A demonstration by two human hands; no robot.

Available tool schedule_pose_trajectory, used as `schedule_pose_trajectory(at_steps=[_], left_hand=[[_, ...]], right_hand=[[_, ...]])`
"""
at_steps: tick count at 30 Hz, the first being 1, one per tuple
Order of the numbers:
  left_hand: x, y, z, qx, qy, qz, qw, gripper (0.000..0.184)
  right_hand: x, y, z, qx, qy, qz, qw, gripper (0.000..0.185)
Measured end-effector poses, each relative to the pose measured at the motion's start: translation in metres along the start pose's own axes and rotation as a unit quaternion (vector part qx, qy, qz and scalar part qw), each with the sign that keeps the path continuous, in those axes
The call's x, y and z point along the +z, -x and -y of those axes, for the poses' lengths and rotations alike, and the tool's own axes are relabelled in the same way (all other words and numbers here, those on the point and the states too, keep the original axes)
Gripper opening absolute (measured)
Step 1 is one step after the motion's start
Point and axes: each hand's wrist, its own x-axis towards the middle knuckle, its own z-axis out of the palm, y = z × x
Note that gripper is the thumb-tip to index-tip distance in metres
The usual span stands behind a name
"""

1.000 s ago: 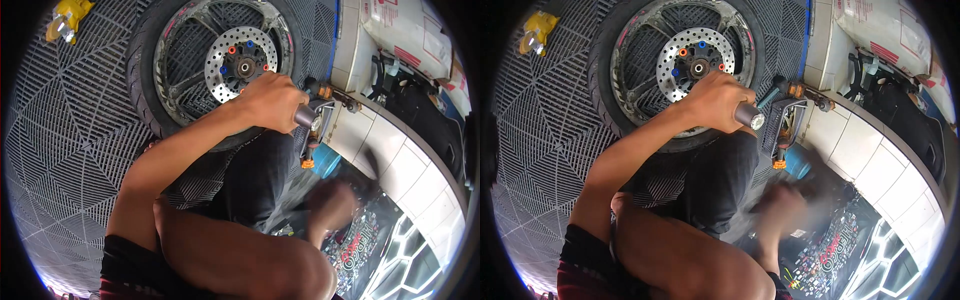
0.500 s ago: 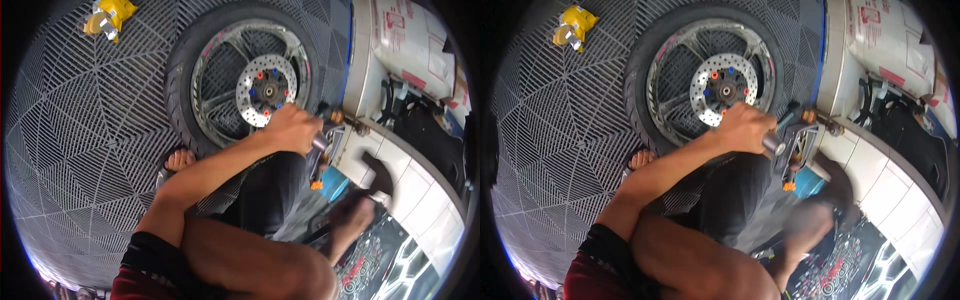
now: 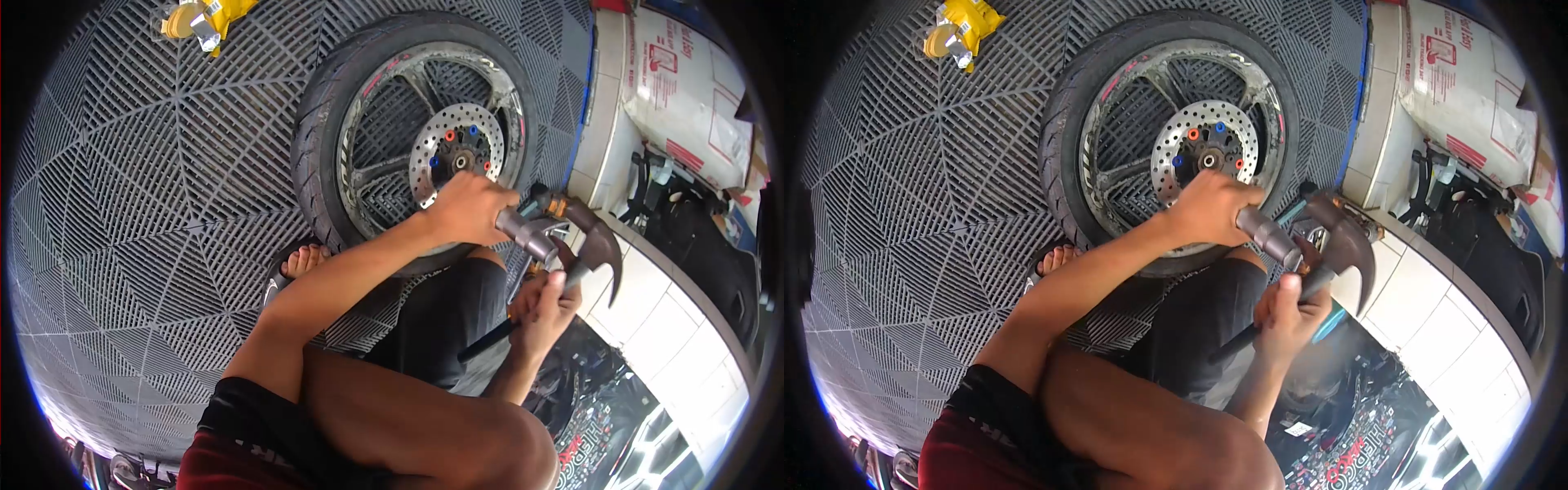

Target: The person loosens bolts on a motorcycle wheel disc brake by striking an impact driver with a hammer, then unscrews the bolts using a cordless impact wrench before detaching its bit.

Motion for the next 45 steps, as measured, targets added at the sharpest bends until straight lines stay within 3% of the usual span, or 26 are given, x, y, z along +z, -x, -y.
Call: schedule_pose_trajectory(at_steps=[1, 4, 8, 11, 13, 16, 21, 24, 25, 28, 31, 34, 36, 38, 41, 44, 45], left_hand=[[0.002, 0.002, 0.003, 0.031, -0.015, -0.015, 0.999, 0.029], [0.010, 0.006, 0.015, 0.084, 0.002, -0.045, 0.995, 0.032], [0.010, -0.001, 0.007, 0.006, -0.025, 0.016, 1.000, 0.022], [0.011, -0.005, -0.001, -0.026, -0.017, -0.018, 0.999, 0.020], [0.012, -0.003, 0.000, -0.012, -0.002, -0.061, 0.998, 0.024], [0.005, 0.006, 0.005, 0.032, -0.030, 0.035, 0.998, 0.027], [0.002, -0.013, 0.000, -0.082, -0.029, 0.097, 0.991, 0.028], [0.007, -0.007, -0.003, -0.058, -0.014, 0.005, 0.998, 0.025], [0.001, -0.004, -0.008, -0.065, 0.005, 0.038, 0.997, 0.024], [0.008, 0.007, -0.003, 0.003, -0.007, 0.016, 1.000, 0.025], [0.003, -0.005, -0.007, -0.076, -0.023, 0.078, 0.994, 0.031], [-0.004, -0.015, -0.016, -0.131, -0.036, 0.096, 0.986, 0.032], [-0.001, -0.011, -0.014, -0.121, -0.020, 0.071, 0.990, 0.030], [0.007, 0.002, -0.011, -0.067, 0.010, 0.033, 0.997, 0.025], [0.002, 0.003, -0.006, -0.013, 0.025, 0.045, 0.999, 0.021], [-0.003, -0.010, -0.011, -0.089, -0.006, 0.075, 0.993, 0.022], [-0.001, -0.014, -0.010, -0.127, 0.003, 0.086, 0.988, 0.025]], right_hand=[[0.006, -0.006, -0.003, 0.007, -0.002, 0.011, 1.000, 0.054], [0.009, -0.009, -0.011, 0.008, 0.044, 0.013, 0.999, 0.046], [0.004, -0.019, -0.013, 0.004, 0.050, -0.015, 0.999, 0.039], [0.009, -0.046, 0.004, 0.044, 0.024, -0.018, 0.999, 0.032], [0.014, -0.034, -0.002, 0.013, 0.047, -0.025, 0.999, 0.030], [0.001, -0.001, -0.023, -0.009, 0.057, -0.026, 0.998, 0.038], [0.019, -0.034, -0.007, 0.008, 0.038, -0.068, 0.997, 0.031], [0.007, -0.042, -0.001, 0.044, 0.040, -0.015, 0.998, 0.033], [-0.005, -0.033, -0.012, -0.007, 0.081, 0.000, 0.997, 0.036], [-0.024, -0.009, -0.042, -0.115, 0.132, -0.008, 0.985, 0.043], [-0.017, -0.019, -0.041, -0.147, 0.156, -0.037, 0.976, 0.037], [0.010, -0.053, 0.006, -0.030, 0.141, -0.025, 0.989, 0.022], [0.004, -0.047, 0.012, 0.013, 0.169, -0.024, 0.985, 0.044], [-0.018, -0.026, -0.007, -0.019, 0.239, -0.027, 0.970, 0.053], [-0.004, -0.010, -0.043, -0.230, 0.210, -0.089, 0.946, 0.030], [0.000, -0.037, -0.029, -0.224, 0.257, -0.117, 0.933, 0.024], [0.001, -0.050, -0.015, -0.171, 0.274, -0.095, 0.942, 0.025]])
